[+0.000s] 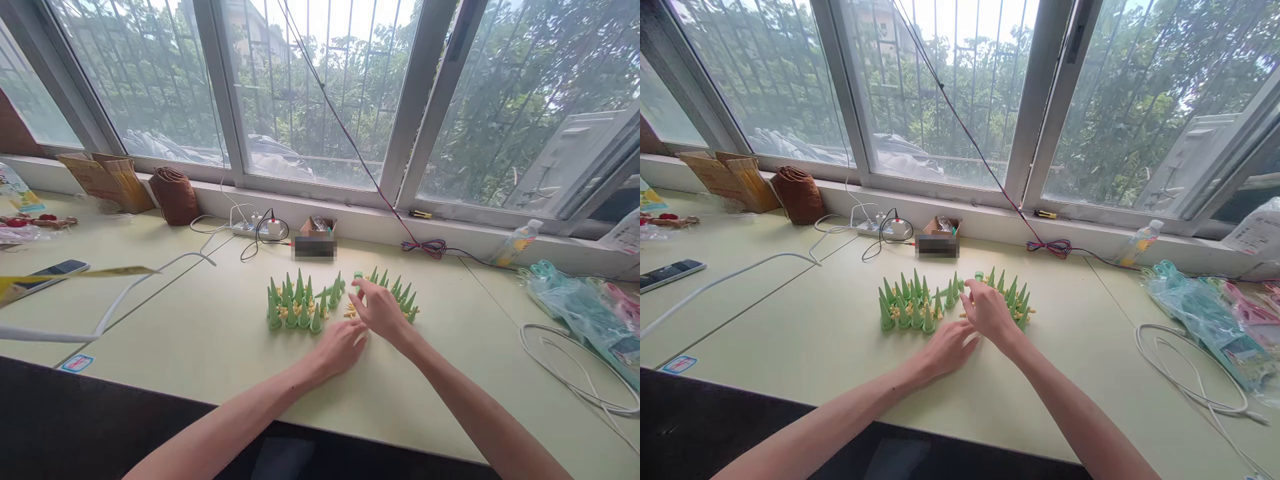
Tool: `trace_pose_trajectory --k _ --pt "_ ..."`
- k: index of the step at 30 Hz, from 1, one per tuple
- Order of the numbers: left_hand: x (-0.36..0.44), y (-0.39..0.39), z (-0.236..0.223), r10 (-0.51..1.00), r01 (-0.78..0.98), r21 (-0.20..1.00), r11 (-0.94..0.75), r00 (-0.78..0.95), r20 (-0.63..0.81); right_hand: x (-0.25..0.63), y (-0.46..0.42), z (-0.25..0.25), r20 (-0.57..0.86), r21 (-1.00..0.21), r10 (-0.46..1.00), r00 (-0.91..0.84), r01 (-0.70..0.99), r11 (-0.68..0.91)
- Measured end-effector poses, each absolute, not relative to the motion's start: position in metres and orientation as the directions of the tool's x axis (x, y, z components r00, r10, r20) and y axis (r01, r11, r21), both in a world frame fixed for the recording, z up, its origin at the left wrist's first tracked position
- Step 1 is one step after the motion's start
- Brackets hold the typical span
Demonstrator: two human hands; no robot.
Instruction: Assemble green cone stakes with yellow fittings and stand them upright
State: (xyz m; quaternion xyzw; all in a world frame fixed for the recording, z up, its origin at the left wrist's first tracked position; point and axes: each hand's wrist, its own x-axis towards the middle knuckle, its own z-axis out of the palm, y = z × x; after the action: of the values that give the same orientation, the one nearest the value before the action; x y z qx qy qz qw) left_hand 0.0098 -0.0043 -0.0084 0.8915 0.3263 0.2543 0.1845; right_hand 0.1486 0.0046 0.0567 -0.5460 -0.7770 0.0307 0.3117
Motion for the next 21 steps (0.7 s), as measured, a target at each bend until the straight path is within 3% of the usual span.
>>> trace_pose_trajectory --k 6,14,21 --pt "0.009 -0.003 -0.009 0.670 0.461 0.505 -0.729 0.630 0.393 0.128 0.037 0.056 0.297 -0.453 0.932 -0.208 0.828 0.330" --pt "0.009 -0.003 -0.008 0.654 0.404 0.533 -0.744 0.604 0.455 0.121 0.053 0.044 0.295 -0.525 0.928 -0.229 0.772 0.358" --pt "0.011 -0.004 -0.008 0.661 0.389 0.538 -0.747 0.517 0.544 0.129 0.049 0.046 0.311 -0.518 0.923 -0.227 0.774 0.365"
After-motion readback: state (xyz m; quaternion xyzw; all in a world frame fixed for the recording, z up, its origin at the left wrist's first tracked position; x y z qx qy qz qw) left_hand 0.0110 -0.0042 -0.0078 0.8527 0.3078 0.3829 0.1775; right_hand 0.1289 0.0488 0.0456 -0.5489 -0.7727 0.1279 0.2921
